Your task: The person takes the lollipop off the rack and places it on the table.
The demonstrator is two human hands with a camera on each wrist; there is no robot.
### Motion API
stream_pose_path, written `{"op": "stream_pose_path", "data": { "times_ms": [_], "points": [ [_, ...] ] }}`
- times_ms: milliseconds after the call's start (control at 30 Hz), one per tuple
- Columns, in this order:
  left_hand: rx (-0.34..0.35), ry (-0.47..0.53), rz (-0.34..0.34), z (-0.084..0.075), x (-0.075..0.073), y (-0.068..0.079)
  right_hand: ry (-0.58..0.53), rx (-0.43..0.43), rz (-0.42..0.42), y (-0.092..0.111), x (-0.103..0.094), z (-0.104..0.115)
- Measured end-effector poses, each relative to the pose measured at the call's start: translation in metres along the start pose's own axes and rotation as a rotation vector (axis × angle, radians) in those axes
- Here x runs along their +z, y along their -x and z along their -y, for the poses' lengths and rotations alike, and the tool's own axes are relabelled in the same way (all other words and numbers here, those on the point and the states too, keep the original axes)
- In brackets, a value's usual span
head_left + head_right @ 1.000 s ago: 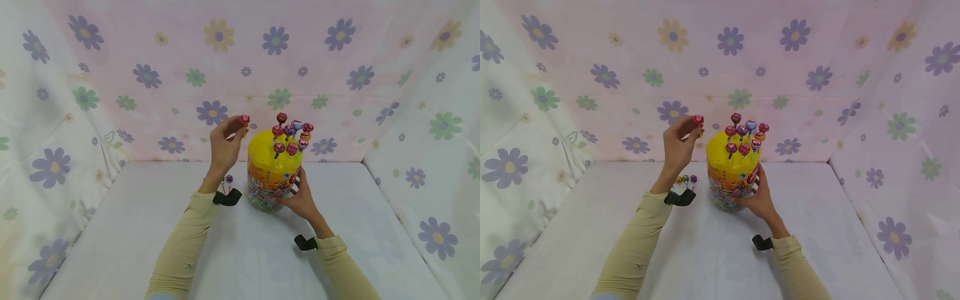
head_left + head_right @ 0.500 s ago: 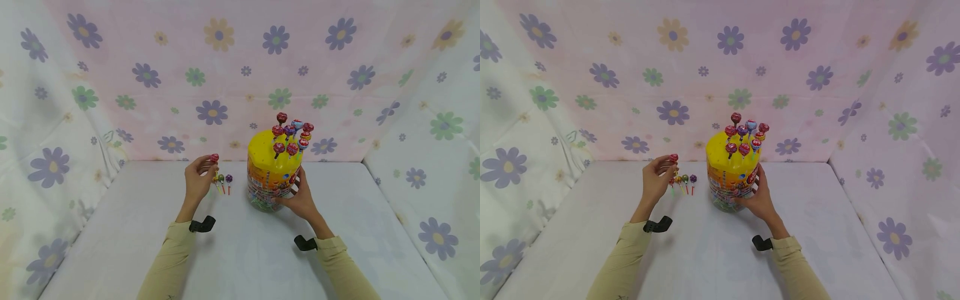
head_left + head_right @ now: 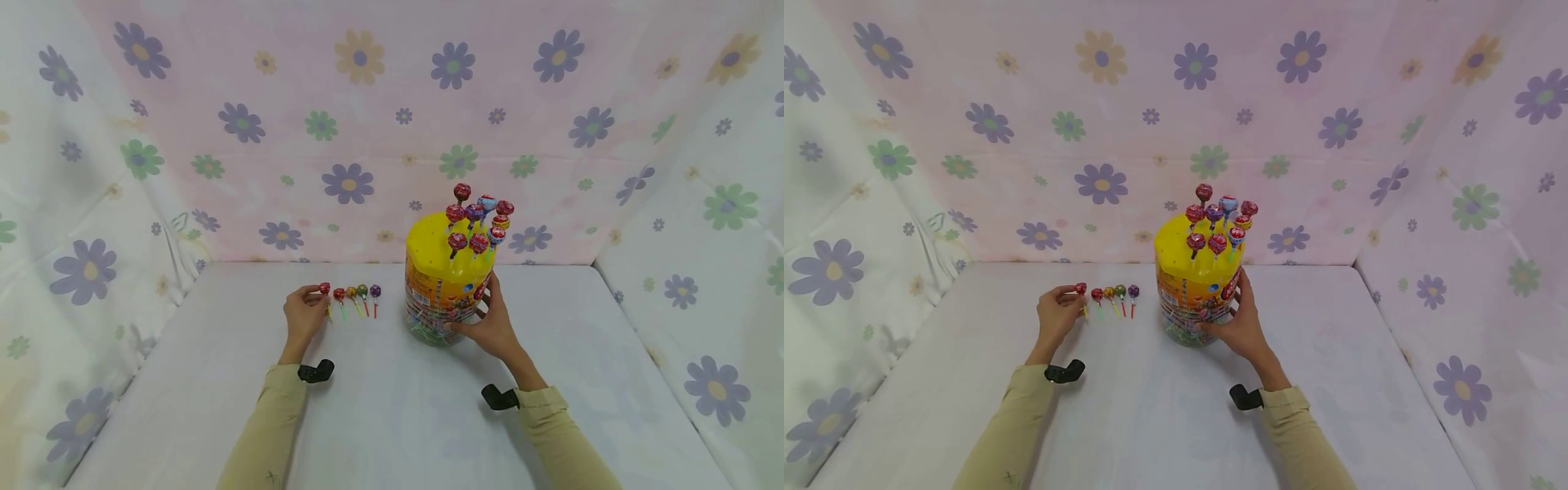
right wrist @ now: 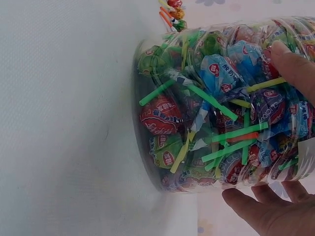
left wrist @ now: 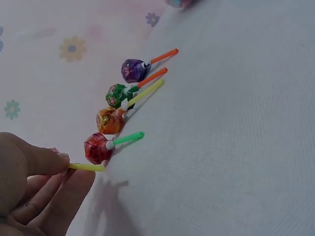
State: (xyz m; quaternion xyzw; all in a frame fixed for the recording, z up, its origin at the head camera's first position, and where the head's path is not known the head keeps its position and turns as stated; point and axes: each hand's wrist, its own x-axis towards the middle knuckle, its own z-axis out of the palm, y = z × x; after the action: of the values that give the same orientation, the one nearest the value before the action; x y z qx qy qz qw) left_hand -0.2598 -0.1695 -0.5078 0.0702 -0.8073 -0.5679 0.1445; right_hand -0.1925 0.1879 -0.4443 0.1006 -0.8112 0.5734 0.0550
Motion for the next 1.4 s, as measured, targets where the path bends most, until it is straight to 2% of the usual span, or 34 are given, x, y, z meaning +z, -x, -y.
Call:
{"op": "stream_pose_path", "data": {
  "times_ms": [200, 400, 733, 800, 900, 1000, 1067, 1167, 1300, 1400],
  "points": [
    [-0.050, -0.160, 0.025, 0.010, 0.000, -0.006, 0.004, -0.017, 0.000, -0.001, -0.001, 0.000],
    [-0.043, -0.229, 0.087, 0.011, 0.000, -0.008, 0.010, 0.002, 0.001, 0.000, 0.000, 0.000],
    [-0.065, -0.195, 0.156, 0.012, -0.005, -0.007, 0.005, -0.011, -0.025, -0.008, 0.003, -0.037],
    [-0.069, -0.227, 0.188, 0.011, -0.008, -0.009, 0.006, -0.022, -0.027, -0.008, 0.003, -0.039],
    [-0.092, -0.305, 0.274, 0.004, -0.014, -0.011, 0.003, -0.029, -0.027, -0.008, 0.002, -0.039],
    [-0.115, -0.348, 0.382, -0.010, -0.023, -0.012, 0.004, -0.029, -0.022, -0.007, 0.002, -0.037],
    [-0.109, -0.343, 0.433, -0.024, -0.028, -0.012, 0.008, -0.021, -0.019, -0.007, 0.002, -0.036],
    [-0.026, -0.337, 0.461, -0.049, -0.033, -0.010, 0.018, -0.012, -0.017, -0.008, 0.003, -0.035],
    [0.190, -0.283, 0.425, -0.081, -0.027, -0.003, 0.026, 0.006, -0.025, -0.008, 0.004, -0.035],
    [0.359, -0.164, 0.377, -0.104, -0.016, 0.004, 0.024, 0.015, -0.025, -0.007, 0.004, -0.034]
  ]
}}
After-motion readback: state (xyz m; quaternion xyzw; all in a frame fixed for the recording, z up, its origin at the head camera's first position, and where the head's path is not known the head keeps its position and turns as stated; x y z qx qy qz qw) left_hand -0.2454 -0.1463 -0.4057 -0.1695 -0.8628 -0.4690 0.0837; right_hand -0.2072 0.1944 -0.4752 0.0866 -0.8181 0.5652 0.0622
